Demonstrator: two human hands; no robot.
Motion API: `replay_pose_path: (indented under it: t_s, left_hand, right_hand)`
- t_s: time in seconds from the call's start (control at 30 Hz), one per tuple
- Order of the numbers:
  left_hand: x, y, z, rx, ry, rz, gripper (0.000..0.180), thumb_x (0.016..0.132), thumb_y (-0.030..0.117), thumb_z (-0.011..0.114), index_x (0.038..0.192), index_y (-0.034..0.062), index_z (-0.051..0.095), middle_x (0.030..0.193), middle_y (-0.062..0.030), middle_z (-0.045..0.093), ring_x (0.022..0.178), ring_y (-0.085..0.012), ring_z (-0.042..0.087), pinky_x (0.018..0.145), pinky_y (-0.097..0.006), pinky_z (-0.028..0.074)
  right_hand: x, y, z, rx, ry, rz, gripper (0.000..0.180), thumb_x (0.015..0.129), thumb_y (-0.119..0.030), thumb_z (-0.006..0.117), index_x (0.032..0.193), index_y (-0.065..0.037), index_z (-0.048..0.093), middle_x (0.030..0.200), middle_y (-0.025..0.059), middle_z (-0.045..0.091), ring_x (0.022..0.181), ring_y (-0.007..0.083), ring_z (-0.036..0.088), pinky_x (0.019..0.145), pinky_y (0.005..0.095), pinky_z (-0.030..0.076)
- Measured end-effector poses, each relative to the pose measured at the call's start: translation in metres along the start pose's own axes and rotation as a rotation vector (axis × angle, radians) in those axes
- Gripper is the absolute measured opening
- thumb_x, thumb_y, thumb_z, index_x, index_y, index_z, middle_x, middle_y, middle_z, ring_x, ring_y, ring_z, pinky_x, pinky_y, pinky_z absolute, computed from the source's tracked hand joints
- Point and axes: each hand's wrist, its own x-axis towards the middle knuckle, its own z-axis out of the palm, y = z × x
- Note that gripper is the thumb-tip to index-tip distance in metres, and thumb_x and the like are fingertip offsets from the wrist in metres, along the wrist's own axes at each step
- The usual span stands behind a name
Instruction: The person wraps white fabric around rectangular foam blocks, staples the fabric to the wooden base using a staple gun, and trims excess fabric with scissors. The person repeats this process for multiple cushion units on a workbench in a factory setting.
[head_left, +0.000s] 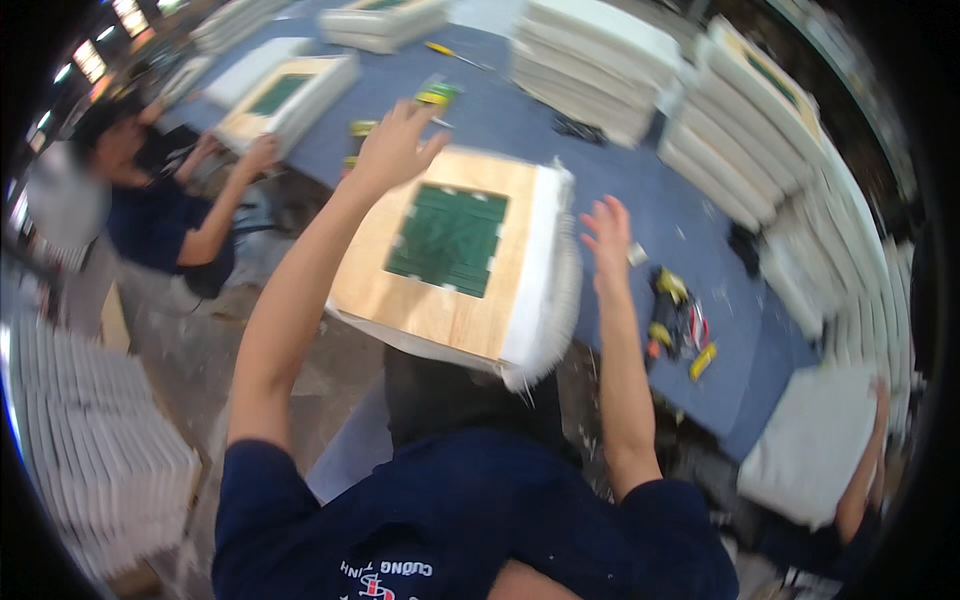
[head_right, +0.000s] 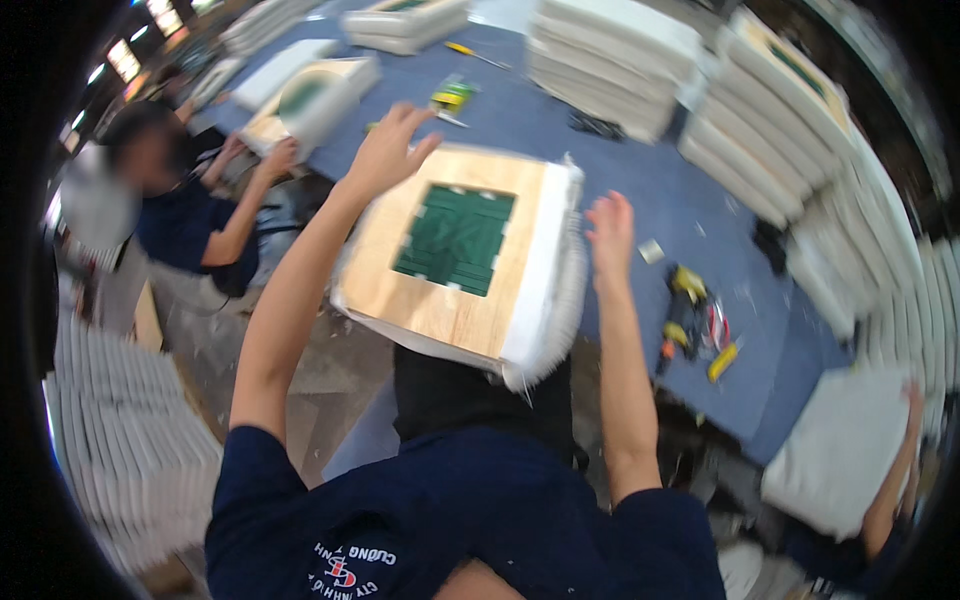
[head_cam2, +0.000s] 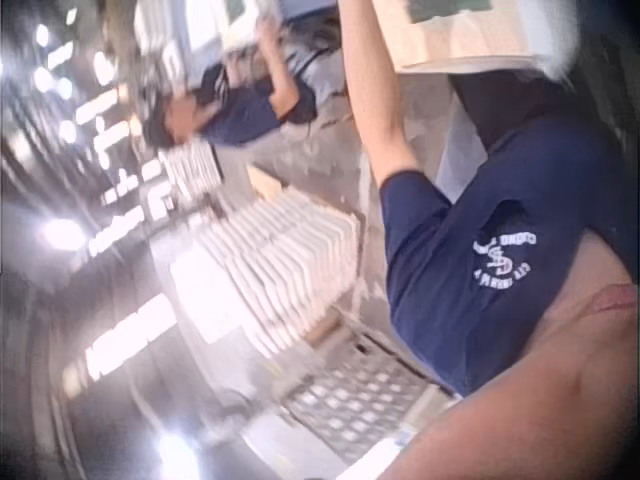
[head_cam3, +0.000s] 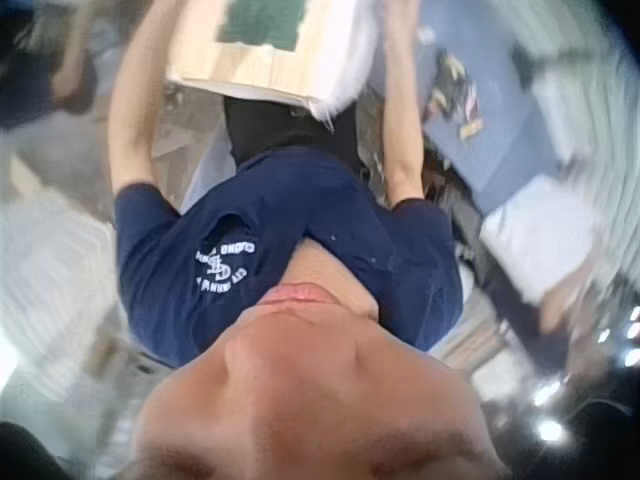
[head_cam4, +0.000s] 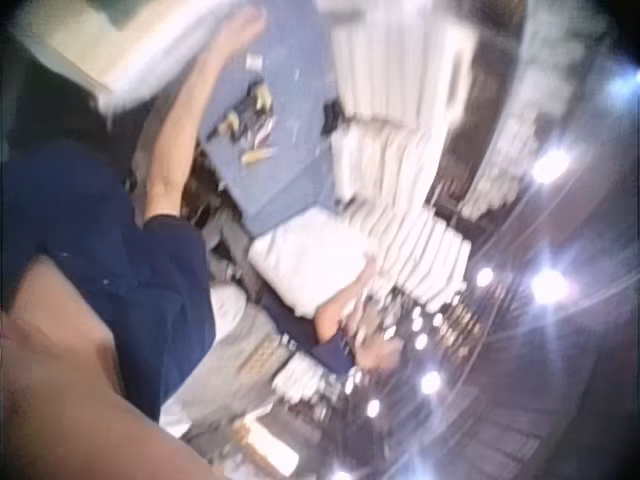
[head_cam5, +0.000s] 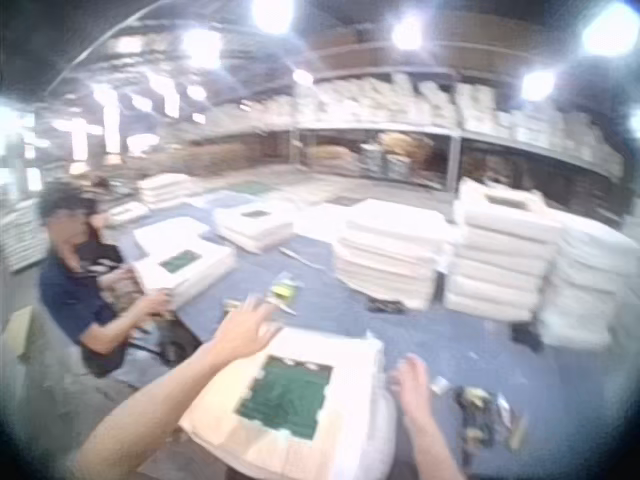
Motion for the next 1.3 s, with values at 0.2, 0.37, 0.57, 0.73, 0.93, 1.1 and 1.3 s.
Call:
replay_pose_path:
  t_s: [0.2, 0.37, 0.57, 0.73, 0.93, 1.1, 1.3]
  left_hand:
    - [-0.234, 0.134, 0.041, -0.35, -0.423, 0.193, 0.052, 0.089, 0.034, 0.082, 0.137, 0.0179, 0.07, 0.16, -0.021, 0.049, 0.15, -0.0423, 0.043, 0.122, -0.058, 0.033]
    - [-0.324, 0.178, 0.049, -0.279, -0.314, 0.123, 0.057, 0.085, 0.023, 0.083, 0.14, 0.0168, 0.068, 0.146, -0.0128, 0.055, 0.14, -0.0344, 0.047, 0.118, -0.054, 0.032]
    - [-0.332, 0.174, 0.056, -0.254, -0.256, 0.008, 0.048, 0.085, 0.014, 0.082, 0.132, 0.0165, 0.071, 0.122, -0.0038, 0.064, 0.123, -0.0257, 0.057, 0.105, -0.049, 0.037]
    - [-0.337, 0.168, 0.061, -0.3, -0.29, 0.1, 0.022, 0.083, 0.014, 0.081, 0.104, 0.014, 0.074, 0.116, 0.0006, 0.066, 0.116, -0.0207, 0.06, 0.101, -0.046, 0.042]
    - [-0.34, 0.158, 0.071, -0.434, -0.303, 0.176, 0.024, 0.084, 0.013, 0.08, 0.106, 0.0137, 0.072, 0.132, 0.0014, 0.071, 0.122, -0.0217, 0.063, 0.104, -0.046, 0.046]
    - [-0.335, 0.156, 0.07, -0.469, -0.342, 0.174, 0.026, 0.086, 0.01, 0.077, 0.111, 0.0146, 0.071, 0.132, 0.0021, 0.074, 0.122, -0.0208, 0.065, 0.102, -0.044, 0.046]
    - [-0.328, 0.166, 0.065, -0.508, -0.159, 0.094, 0.025, 0.084, 0.004, 0.076, 0.107, 0.0143, 0.074, 0.109, 0.0025, 0.076, 0.103, -0.0202, 0.068, 0.094, -0.041, 0.046]
  right_hand:
    - [-0.153, 0.116, -0.059, -0.199, -0.112, 0.203, 0.049, 0.106, -0.024, 0.07, 0.146, 0.0, 0.056, 0.137, 0.013, 0.066, 0.123, 0.0199, 0.065, 0.107, 0.0365, 0.05]
    - [-0.242, 0.11, -0.083, -0.126, -0.221, 0.537, 0.04, 0.11, -0.036, 0.063, 0.13, -0.002, 0.067, 0.107, 0.0046, 0.073, 0.095, 0.013, 0.068, 0.083, 0.0295, 0.052]
    - [-0.251, 0.093, -0.061, -0.235, -0.339, 0.436, 0.037, 0.111, -0.032, 0.062, 0.098, 0.001, 0.07, 0.083, 0.001, 0.067, 0.079, 0.0099, 0.061, 0.073, 0.0296, 0.048]
    - [-0.261, 0.089, -0.071, -0.366, -0.448, 0.415, 0.039, 0.113, -0.029, 0.059, 0.092, 0.003, 0.065, 0.081, 0.0024, 0.064, 0.077, 0.0094, 0.059, 0.072, 0.0304, 0.048]
    - [-0.267, 0.084, -0.08, -0.332, -0.455, 0.409, 0.034, 0.115, -0.026, 0.056, 0.099, 0.001, 0.067, 0.084, 0.0027, 0.069, 0.08, 0.0088, 0.063, 0.075, 0.0284, 0.051]
    - [-0.266, 0.076, -0.075, -0.316, -0.489, 0.386, 0.033, 0.115, -0.026, 0.056, 0.098, 0.0, 0.069, 0.087, 0.0019, 0.07, 0.083, 0.0095, 0.063, 0.077, 0.0287, 0.051]
    - [-0.234, 0.064, -0.079, -0.385, -0.239, 0.16, 0.029, 0.103, -0.028, 0.072, 0.118, -0.003, 0.068, 0.117, 0.0107, 0.069, 0.109, 0.0244, 0.066, 0.093, 0.0382, 0.053]
